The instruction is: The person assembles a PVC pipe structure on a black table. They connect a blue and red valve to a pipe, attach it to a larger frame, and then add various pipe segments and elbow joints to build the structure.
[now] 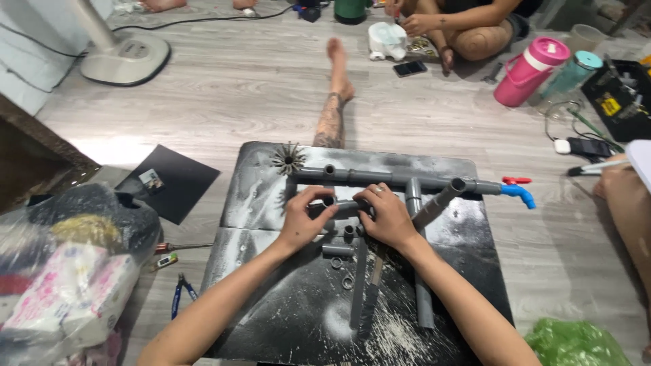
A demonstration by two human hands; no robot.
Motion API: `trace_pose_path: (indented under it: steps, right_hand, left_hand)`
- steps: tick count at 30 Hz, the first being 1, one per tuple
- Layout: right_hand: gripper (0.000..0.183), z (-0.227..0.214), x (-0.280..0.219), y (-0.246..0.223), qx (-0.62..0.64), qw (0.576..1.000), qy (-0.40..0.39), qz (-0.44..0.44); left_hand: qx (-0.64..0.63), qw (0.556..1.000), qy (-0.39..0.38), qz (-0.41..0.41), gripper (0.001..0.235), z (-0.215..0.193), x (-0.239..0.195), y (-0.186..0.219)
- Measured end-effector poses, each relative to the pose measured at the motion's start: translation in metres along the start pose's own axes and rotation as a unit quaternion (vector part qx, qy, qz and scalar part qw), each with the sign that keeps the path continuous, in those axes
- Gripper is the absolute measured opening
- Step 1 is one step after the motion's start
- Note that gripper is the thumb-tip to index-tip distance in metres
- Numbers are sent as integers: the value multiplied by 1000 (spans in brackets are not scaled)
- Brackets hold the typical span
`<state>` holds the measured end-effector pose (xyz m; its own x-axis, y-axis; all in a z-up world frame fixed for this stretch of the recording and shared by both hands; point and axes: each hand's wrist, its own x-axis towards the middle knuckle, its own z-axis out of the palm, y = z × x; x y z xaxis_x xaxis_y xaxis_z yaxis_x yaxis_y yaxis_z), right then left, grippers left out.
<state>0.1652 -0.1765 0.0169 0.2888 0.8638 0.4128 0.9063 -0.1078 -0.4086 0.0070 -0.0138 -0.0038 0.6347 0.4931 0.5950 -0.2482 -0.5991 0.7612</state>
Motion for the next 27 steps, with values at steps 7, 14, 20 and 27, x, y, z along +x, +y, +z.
trace_pose_path:
  steps: [7,14,20,27]
  right_hand:
    - [28,10,0,9,45,999,-2,-25]
    - [20,4,7,3,13,994,28,-101]
    - [22,-1,6,-1,12,997,-7,-69]
    - [20,6,1,6,39,998,-18,-48]
  left_hand:
    - [-102,993,-42,-48,38,-1,-3,-3]
    - [-108,991,-21,-81,33,-3,0,-6]
    - [-53,994,-74,-59,33,-8,2,-6]
    - [-38,995,-85,-18,42,-10,4,0]
